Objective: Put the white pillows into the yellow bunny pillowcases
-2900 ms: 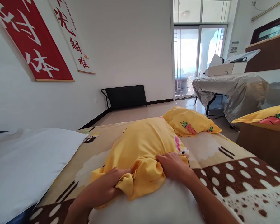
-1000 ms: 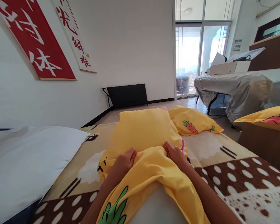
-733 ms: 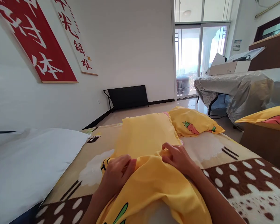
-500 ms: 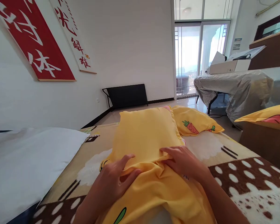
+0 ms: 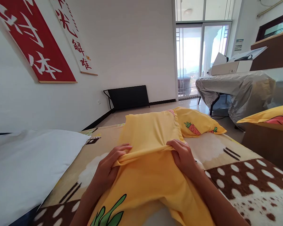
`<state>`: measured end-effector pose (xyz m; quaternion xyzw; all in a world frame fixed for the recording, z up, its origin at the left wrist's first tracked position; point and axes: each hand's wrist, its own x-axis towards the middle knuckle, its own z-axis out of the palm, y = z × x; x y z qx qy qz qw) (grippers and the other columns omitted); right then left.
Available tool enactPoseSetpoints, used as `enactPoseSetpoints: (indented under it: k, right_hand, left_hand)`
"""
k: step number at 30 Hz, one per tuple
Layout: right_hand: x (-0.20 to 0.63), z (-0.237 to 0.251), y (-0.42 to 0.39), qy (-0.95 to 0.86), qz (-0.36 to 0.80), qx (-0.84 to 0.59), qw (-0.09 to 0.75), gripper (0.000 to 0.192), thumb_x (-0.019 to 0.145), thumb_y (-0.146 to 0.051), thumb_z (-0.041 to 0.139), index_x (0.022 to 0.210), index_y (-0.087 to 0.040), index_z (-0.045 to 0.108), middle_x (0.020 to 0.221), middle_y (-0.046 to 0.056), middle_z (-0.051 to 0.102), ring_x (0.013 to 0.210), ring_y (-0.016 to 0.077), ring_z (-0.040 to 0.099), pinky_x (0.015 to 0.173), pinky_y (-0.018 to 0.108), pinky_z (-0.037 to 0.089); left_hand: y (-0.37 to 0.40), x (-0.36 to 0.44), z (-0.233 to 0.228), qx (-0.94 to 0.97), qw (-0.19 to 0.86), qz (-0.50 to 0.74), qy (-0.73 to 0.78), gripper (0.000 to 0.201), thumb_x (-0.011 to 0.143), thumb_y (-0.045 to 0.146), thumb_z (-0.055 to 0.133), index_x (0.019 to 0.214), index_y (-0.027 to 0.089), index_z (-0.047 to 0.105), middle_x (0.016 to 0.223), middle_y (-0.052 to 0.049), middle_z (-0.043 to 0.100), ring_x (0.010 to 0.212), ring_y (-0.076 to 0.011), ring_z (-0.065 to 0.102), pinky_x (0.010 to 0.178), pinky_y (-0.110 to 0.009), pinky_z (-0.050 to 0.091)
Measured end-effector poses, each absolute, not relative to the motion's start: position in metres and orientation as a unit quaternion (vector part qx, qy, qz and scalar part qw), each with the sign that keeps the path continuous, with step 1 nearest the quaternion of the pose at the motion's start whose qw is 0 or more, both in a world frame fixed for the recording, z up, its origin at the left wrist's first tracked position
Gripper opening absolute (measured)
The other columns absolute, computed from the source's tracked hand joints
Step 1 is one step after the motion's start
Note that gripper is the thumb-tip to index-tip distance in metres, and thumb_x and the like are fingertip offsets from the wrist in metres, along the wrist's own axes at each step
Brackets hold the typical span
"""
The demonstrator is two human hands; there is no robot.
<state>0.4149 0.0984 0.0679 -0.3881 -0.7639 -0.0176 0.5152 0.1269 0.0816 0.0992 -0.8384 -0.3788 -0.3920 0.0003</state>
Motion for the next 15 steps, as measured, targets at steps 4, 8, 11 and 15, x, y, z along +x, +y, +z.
enactPoseSetpoints:
  k: [4, 8, 11, 15]
  right_hand:
    - [0.413, 0.056, 0.112, -0.773, 0.012, -0.422, 0.473, 0.028, 0.083, -0.014, 0.036, 0.097, -0.02, 0.06, 0.086, 0.005, 0.067, 0.076, 0.0167, 0.061, 0.069, 0.026, 0.044]
    - [0.415, 0.055, 0.109, -0.826, 0.117, -0.421, 0.356, 0.022, 0.087, -0.022, 0.04, 0.094, -0.021, 0.061, 0.074, 0.0, 0.067, 0.066, 0.0144, 0.058, 0.062, 0.023, 0.041]
    - [0.414, 0.058, 0.101, -0.821, 0.07, -0.407, 0.394, 0.025, 0.088, -0.026, 0.038, 0.097, -0.021, 0.061, 0.07, 0.002, 0.065, 0.065, 0.015, 0.057, 0.064, 0.024, 0.039]
    - [0.406, 0.056, 0.109, -0.817, 0.116, -0.474, 0.308, 0.03, 0.09, -0.034, 0.038, 0.109, -0.022, 0.059, 0.079, 0.004, 0.068, 0.07, 0.0179, 0.061, 0.064, 0.027, 0.038]
  left_hand:
    - [0.091, 0.138, 0.09, -0.791, -0.108, -0.429, -0.422, 0.019, 0.089, 0.029, 0.034, 0.086, 0.02, 0.05, 0.087, -0.004, 0.061, 0.084, -0.0184, 0.058, 0.076, -0.03, 0.044]
    - [0.087, 0.14, 0.084, -0.802, -0.082, -0.381, -0.453, 0.025, 0.09, 0.039, 0.034, 0.073, 0.021, 0.041, 0.064, 0.002, 0.05, 0.058, -0.0146, 0.047, 0.057, -0.026, 0.035]
    - [0.082, 0.137, 0.082, -0.786, 0.023, -0.443, -0.43, 0.024, 0.09, 0.034, 0.032, 0.07, 0.022, 0.04, 0.062, 0.0, 0.047, 0.057, -0.0147, 0.045, 0.06, -0.027, 0.034]
    - [0.09, 0.146, 0.082, -0.781, -0.026, -0.297, -0.549, 0.023, 0.086, 0.033, 0.034, 0.068, 0.021, 0.043, 0.064, -0.004, 0.054, 0.061, -0.0173, 0.049, 0.059, -0.028, 0.03]
